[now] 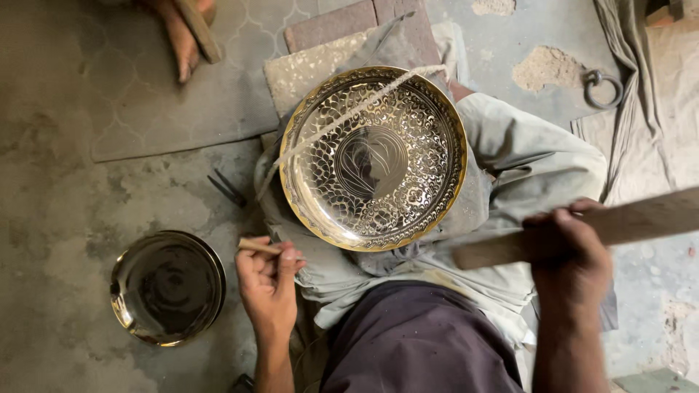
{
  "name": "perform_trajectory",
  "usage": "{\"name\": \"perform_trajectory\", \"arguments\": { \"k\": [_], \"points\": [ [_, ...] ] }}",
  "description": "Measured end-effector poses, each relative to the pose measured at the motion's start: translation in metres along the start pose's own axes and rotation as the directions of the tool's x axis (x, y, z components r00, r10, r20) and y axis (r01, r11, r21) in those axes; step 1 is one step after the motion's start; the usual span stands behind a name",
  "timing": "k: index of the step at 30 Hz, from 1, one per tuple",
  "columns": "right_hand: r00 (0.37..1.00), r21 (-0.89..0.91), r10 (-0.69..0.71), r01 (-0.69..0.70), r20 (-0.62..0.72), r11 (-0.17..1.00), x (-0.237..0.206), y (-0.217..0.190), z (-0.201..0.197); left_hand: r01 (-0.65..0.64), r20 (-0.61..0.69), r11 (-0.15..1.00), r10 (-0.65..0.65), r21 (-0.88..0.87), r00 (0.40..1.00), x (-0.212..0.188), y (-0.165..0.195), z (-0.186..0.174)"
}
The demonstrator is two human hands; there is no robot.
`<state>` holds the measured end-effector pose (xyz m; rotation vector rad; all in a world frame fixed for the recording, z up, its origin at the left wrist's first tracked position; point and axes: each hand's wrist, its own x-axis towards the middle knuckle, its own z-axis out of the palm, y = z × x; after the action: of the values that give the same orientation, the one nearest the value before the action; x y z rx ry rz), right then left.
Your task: The person sits on the floor with an engraved brass tray on their lap, holds a small punch against the tray's patterned surface with one hand, and strikes the punch with a wooden mallet held in the other hand, working around the tray's decorative design. A second finished tray sits on the floor beside them.
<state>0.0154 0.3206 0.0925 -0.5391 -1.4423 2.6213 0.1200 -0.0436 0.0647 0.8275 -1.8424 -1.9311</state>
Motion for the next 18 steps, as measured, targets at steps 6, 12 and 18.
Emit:
{"name": "perform_trajectory", "arguments": {
  "k": [6, 12, 18],
  "points": [
    [0.962, -0.673, 0.124, -0.259, -0.242, 0.693, -0.008, -0.018, -0.036, -0.121, 0.408, 0.987, 0.153, -0.102, 0.900, 0.027, 0.005, 0.049],
    [0.976, -0.884, 0.117, -0.216, -0.184, 0.414, -0.004, -0.007, -0.026, -0.264, 0.740, 0.915, -0.053, 0.305, 0.671, 0.065, 0.000, 0.117],
    [0.976, -0.977, 0.037, 0.213, 0.214, 0.015, 0.010, 0.000, 0.013, -0.455, 0.832, 0.868, 0.095, 0.199, 0.546, 0.084, -0.009, 0.131]
  ]
}}
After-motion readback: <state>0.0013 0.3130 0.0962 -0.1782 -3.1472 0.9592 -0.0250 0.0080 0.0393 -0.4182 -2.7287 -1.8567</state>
